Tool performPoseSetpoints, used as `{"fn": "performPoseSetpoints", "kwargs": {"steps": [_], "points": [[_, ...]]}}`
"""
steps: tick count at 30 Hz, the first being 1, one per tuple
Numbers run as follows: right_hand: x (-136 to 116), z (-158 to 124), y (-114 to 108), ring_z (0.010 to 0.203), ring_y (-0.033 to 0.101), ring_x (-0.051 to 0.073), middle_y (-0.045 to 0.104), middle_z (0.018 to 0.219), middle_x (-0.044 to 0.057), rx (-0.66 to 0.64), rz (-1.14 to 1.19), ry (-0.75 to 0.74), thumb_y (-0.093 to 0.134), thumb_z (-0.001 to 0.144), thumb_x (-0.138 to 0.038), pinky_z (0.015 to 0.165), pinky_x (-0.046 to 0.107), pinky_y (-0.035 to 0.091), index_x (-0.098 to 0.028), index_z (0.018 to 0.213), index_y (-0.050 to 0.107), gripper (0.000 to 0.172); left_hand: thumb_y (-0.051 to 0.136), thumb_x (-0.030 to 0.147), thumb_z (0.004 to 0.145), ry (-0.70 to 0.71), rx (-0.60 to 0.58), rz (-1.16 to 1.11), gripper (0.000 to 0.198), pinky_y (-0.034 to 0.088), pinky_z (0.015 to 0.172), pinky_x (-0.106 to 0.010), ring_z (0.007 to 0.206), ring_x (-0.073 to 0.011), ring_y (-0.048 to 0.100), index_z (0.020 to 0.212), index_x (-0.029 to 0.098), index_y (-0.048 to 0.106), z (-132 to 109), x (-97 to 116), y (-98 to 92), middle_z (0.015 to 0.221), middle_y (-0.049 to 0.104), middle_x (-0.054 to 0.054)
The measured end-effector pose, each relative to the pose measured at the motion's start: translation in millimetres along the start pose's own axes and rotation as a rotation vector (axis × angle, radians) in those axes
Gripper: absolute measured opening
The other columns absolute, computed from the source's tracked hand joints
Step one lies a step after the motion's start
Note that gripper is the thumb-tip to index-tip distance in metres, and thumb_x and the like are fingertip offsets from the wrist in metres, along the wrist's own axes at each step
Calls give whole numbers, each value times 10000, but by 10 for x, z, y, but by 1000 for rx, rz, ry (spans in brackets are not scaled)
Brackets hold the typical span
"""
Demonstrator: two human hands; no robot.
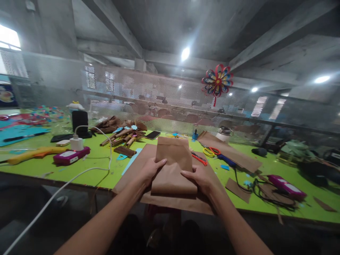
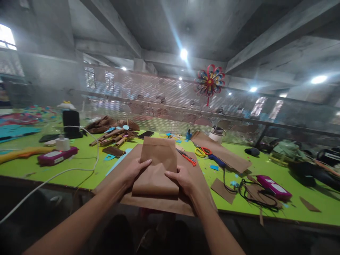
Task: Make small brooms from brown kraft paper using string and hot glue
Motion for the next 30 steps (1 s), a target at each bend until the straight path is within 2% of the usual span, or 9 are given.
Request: {"fn": "performPoseSetpoints", "kwargs": {"steps": [3,7,13,18,21,25,28,30], "points": [[37,-11,3,746,679,244,745,828,112,-5,-36,50,776,610,-407,668,319,509,-114,848,741,379,758,377,655,32,39,-9,510,499,796,-370,876,-282,663,1059,88,642,4,49,-30,995,717,-144],[1,-10,4,766,675,248,750,835,85,-7,-56,19,775,605,-364,689,322,508,-149,830,753,312,763,359,652,48,41,-35,505,500,821,-369,912,-289,660,1064,95,643,-22,93,-10,998,718,-140],[-271,-79,76,876,654,260,745,937,41,1,-122,-98,763,597,-276,806,350,488,-202,891,752,304,688,404,746,-59,-75,-174,507,522,817,-396,909,-297,674,1147,105,606,-71,37,138,1037,704,-165],[-466,-162,112,887,643,273,742,912,38,35,-224,-141,747,598,-241,801,371,488,-214,870,742,274,655,469,763,-146,-146,-214,530,515,837,-393,898,-289,680,1158,119,607,-114,-16,228,1050,702,-158],[-409,-140,74,887,645,275,740,926,33,37,-169,-151,754,594,-252,806,380,488,-224,884,732,292,689,444,737,-114,-155,-166,511,511,835,-388,903,-287,674,1125,116,629,-122,3,224,1057,700,-154],[-240,-68,58,884,658,270,735,951,42,-26,-38,-132,755,631,-330,799,371,499,-219,938,711,329,750,392,677,-11,-62,-28,472,501,833,-391,902,-292,663,1042,104,673,-82,65,118,992,721,-138],[-146,-6,-66,793,677,259,740,873,50,64,11,-104,677,709,-488,731,363,514,-213,846,710,309,793,364,615,16,-20,35,443,485,856,-394,903,-295,654,959,99,705,-41,71,83,940,734,-119],[-109,32,-139,754,680,263,739,806,54,122,9,-96,653,708,-547,692,363,517,-209,762,704,347,810,339,585,10,-22,32,433,480,867,-392,907,-294,651,935,103,712,-30,63,95,934,736,-109]]}}
Point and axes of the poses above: each hand's wrist, its own z-axis towards the middle knuckle, its own y-axis out of the palm, x = y × z, the point moved 10 cm from there along z, towards the middle knuckle
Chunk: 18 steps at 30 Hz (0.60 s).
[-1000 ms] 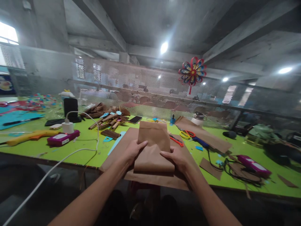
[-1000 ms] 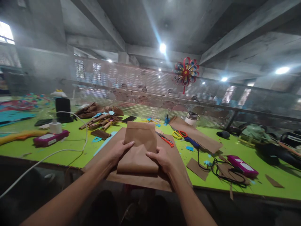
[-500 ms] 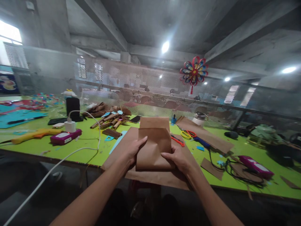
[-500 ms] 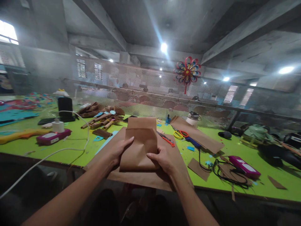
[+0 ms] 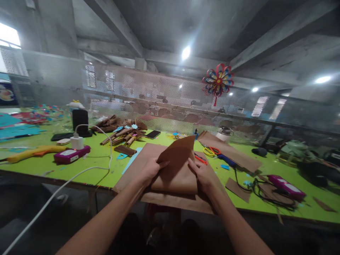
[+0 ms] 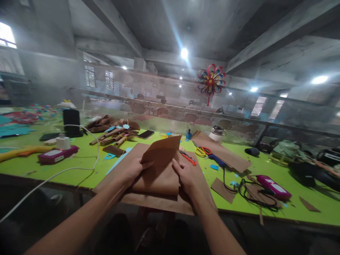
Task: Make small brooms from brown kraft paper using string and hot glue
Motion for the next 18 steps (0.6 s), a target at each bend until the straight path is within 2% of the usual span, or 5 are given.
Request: {"fn": "performPoseSetpoints", "kwargs": {"steps": [4,9,15,18], "points": [[5,42,-53,767,674,268,739,793,41,39,-28,-25,718,647,-494,706,370,516,-204,787,718,322,816,320,572,-50,-54,-15,484,491,861,-404,925,-305,653,988,101,701,-48,-12,75,977,726,-129],[-99,-9,-20,852,660,262,739,903,18,29,-45,-63,751,626,-348,784,370,502,-227,928,726,327,742,397,684,-130,-124,-123,487,509,837,-395,906,-296,672,1065,103,662,-102,-60,148,1025,710,-153],[-226,-68,83,936,642,269,730,987,16,-55,-28,-112,750,620,-284,875,401,472,-244,957,730,339,726,364,717,-137,-97,-183,421,507,853,-362,943,-274,665,1056,122,660,-65,-86,96,1044,709,-132],[-199,-79,115,917,649,269,726,999,27,-87,-12,-74,757,619,-307,842,391,489,-235,1016,709,406,722,377,719,-129,-135,-159,440,500,858,-377,944,-284,663,1070,120,655,-79,-75,132,1061,701,-141]]}}
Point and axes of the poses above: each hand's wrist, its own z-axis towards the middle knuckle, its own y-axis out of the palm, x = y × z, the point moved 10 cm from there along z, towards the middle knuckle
